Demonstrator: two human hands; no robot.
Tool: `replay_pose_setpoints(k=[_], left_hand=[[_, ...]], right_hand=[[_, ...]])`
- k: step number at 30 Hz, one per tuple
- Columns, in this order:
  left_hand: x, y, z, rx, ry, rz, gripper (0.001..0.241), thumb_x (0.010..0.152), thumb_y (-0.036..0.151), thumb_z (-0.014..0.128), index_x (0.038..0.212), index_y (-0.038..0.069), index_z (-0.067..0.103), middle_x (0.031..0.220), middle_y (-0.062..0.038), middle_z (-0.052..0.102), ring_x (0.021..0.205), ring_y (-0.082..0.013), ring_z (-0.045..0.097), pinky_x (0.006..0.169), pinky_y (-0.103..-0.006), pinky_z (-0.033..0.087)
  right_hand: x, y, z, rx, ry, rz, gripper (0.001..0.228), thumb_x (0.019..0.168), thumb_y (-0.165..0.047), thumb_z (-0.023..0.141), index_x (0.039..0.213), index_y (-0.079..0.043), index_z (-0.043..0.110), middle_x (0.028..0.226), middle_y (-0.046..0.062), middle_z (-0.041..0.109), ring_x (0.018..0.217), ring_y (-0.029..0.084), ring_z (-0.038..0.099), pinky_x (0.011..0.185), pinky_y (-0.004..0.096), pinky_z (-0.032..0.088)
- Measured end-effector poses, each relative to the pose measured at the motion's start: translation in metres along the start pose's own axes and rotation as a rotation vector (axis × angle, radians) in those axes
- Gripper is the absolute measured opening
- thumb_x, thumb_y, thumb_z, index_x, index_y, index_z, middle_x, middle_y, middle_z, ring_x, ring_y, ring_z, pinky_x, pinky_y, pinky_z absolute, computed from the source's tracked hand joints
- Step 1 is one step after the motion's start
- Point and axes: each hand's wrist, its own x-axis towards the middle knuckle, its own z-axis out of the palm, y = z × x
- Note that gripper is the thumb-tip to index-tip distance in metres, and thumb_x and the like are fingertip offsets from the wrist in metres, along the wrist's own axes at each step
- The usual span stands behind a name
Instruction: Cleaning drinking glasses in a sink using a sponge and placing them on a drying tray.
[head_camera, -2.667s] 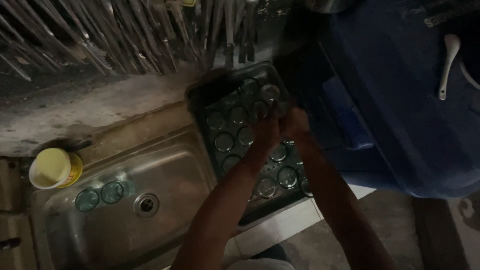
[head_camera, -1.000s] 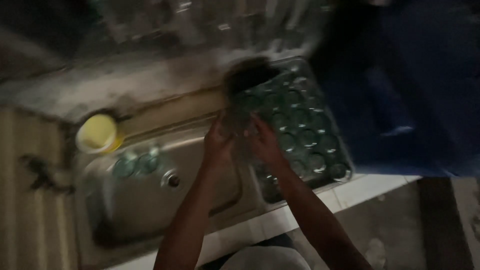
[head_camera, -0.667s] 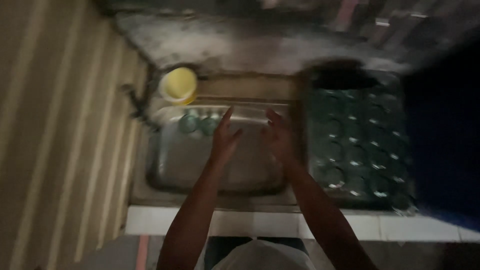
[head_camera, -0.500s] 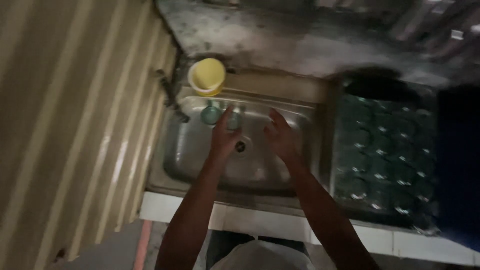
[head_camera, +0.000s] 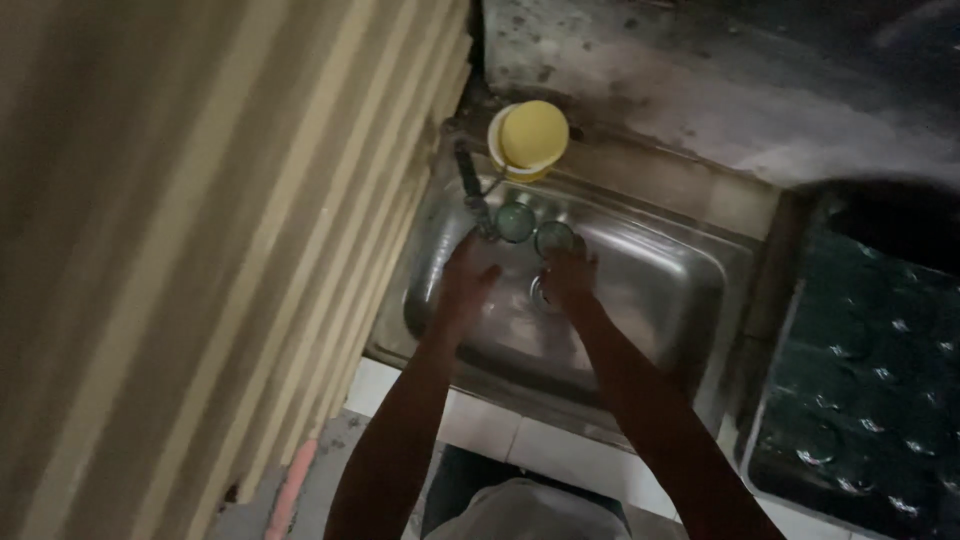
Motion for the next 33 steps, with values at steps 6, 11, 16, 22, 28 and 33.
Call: replay_pose_setpoints(k=[6,11,16,22,28,33], left_hand=[[0.002,0.001,-0.005,-0.095,0.079,0.038,0.076,0.088,0.024,0.077,0.156,0.009,0.044,0.152,-0.019,0.056,0.142,-0.0330,0.054,0.113,-0.0407,0.046],[0.005,0.053,-0.016,-0.602,0.271,0.184,0.067,0.101,0.043,0.062,0.158,0.011,0.047,0.150,-0.016,0.059,0.136,-0.0293,0.058,0.111,-0.0386,0.048],[0.019,0.167,-0.062,0.095,0.389,0.247,0.056,0.093,0.046,0.072,0.135,0.009,0.066,0.127,-0.015,0.070,0.110,-0.0289,0.072,0.096,-0.0414,0.058],[0.044,0.221,-0.087,0.579,0.216,0.032,0.047,0.082,0.054,0.078,0.081,0.007,0.077,0.075,-0.014,0.074,0.068,-0.0332,0.073,0.064,-0.0481,0.058],[0.070,0.174,-0.079,0.559,0.254,-0.014,0.044,0.089,0.047,0.074,0.075,0.005,0.074,0.073,-0.017,0.071,0.067,-0.0354,0.070,0.059,-0.0497,0.055],[0.112,-0.021,-0.034,0.569,0.188,0.242,0.026,0.090,0.026,0.066,0.076,0.005,0.067,0.076,-0.014,0.061,0.072,-0.0305,0.061,0.069,-0.0490,0.047]], right_hand=[[0.003,0.020,0.038,-0.191,0.118,-0.049,0.034,0.098,-0.023,0.065,0.132,-0.015,0.069,0.138,0.012,0.066,0.142,0.033,0.051,0.117,0.060,0.039],[-0.034,0.036,0.041,-0.047,0.295,-0.190,0.048,0.082,-0.020,0.072,0.126,-0.002,0.066,0.125,0.018,0.067,0.115,0.037,0.061,0.099,0.058,0.047],[-0.084,0.024,0.024,0.487,0.351,-0.133,0.027,0.102,-0.003,0.054,0.122,-0.003,0.072,0.123,0.018,0.070,0.101,0.034,0.069,0.091,0.044,0.057],[-0.102,-0.005,-0.020,0.715,0.257,-0.166,0.024,0.103,-0.004,0.052,0.119,0.002,0.069,0.107,0.015,0.072,0.084,0.026,0.068,0.078,0.037,0.056],[-0.062,-0.015,-0.024,1.143,0.190,-0.164,0.016,0.109,-0.008,0.063,0.110,0.007,0.061,0.084,0.018,0.051,0.067,0.025,0.044,0.065,0.040,0.042],[-0.056,-0.039,-0.042,2.212,-0.217,-0.163,0.019,0.088,-0.026,0.066,0.089,-0.007,0.062,0.079,0.009,0.063,0.077,0.032,0.072,0.074,0.050,0.065]])
